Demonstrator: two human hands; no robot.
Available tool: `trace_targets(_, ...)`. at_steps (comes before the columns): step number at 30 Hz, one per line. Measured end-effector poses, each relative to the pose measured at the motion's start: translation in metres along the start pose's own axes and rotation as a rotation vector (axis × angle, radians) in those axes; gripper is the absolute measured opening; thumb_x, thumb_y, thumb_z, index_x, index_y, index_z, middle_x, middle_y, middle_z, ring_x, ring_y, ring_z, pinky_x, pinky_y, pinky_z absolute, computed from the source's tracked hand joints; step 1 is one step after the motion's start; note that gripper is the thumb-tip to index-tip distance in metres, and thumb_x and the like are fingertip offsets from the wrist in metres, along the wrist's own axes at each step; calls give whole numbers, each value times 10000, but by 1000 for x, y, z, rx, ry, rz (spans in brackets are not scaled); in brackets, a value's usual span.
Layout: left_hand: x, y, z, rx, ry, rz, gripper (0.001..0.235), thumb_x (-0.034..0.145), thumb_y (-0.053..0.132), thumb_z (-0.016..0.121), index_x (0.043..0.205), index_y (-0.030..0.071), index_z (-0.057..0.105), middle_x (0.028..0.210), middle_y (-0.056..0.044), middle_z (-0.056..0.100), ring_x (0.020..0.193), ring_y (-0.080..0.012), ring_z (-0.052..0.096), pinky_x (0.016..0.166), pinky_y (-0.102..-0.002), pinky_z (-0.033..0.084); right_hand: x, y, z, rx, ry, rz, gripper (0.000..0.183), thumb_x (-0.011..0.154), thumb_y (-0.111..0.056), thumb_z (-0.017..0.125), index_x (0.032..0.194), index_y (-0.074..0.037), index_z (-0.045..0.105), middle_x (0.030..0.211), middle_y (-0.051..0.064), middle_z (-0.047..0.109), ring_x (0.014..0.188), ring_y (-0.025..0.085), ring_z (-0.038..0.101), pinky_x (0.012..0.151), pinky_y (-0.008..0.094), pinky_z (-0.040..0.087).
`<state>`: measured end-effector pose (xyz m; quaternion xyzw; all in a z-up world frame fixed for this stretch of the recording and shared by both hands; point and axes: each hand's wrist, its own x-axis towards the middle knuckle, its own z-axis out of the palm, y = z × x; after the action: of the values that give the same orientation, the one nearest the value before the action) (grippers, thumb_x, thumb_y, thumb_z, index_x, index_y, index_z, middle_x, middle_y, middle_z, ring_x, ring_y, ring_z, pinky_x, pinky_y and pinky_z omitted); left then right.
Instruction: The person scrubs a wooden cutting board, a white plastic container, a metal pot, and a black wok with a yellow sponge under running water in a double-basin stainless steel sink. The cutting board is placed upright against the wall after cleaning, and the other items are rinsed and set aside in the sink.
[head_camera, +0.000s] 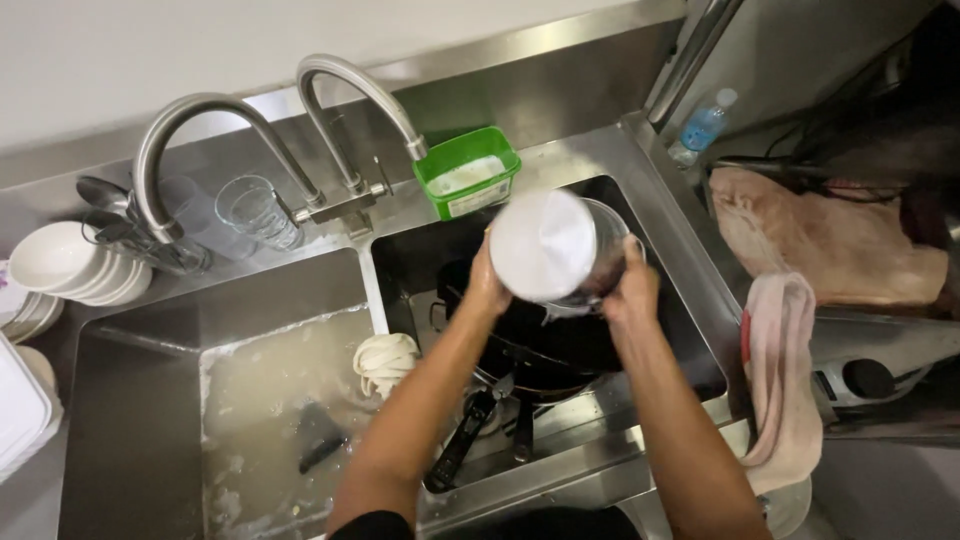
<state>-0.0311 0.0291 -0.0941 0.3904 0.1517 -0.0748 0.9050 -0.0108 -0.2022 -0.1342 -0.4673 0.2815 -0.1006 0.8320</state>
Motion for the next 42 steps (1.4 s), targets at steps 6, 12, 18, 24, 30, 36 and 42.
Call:
trace_targets(6,-56,-20,59,191,332,506,601,1112,452,350,1538,30,383,1586,-277,374,1495,-364,339,1256,-477,220,-85,-17,39,502,-268,299,239,957,-279,737,1066,-67,717,1156,127,751,1101,298,728,1000,462,597)
trace_targets(12,-32,-66,49,1135,112,1095,525,1041,236,530,1558,175,460,1598,-150,263,1502,-477,130,1238,-632,64,-71,-2,23,314,-365,138,239,985,-271,709,1105,-64,703,1096,95,755,1019,240,741,995,432,598)
trace_targets(18,18,9,45,1252,197,1103,528,844,237,699,1354,128,617,1405,-263,530,1342,-500,491,1148,-597,368,-41,-29,17,287,-329,-78,199,981,-238,696,1111,-99,755,1096,109,765,1005,227,745,999,439,599)
trace_targets(24,12,3,-20,872,288,450,424,974,359,661,1334,137,650,1203,-177,700,1140,-366,676,939,-447,556,22,-91,61,-190,-404,-360,294,934,-262,790,1192,-139,718,1071,-12,717,1005,126,677,1017,391,547)
trace_targets(30,7,11,-61,727,189,74,334,923,334,718,1226,194,715,1040,-133,701,899,-269,686,683,-444,644,103,-98,91,-995,-522,-589,278,1016,-297,737,1241,-135,739,1162,75,723,1161,296,652,1000,496,486)
trace_targets(36,19,26,-64,917,148,-6,270,904,347,762,1173,333,748,924,-61,705,774,-209,721,618,-331,678,111,-101,124,-1843,-633,-800,353,1030,-419,542,1279,-229,704,1107,168,775,1183,415,676,1023,658,325)
trace_targets(42,2,95,-10,816,26,219,368,933,253,688,1273,115,710,1023,-130,694,857,-209,633,630,-325,623,54,-110,130,-1858,-543,-1335,586,931,-309,698,1498,-212,590,1257,144,721,1456,355,457,1080,795,106)
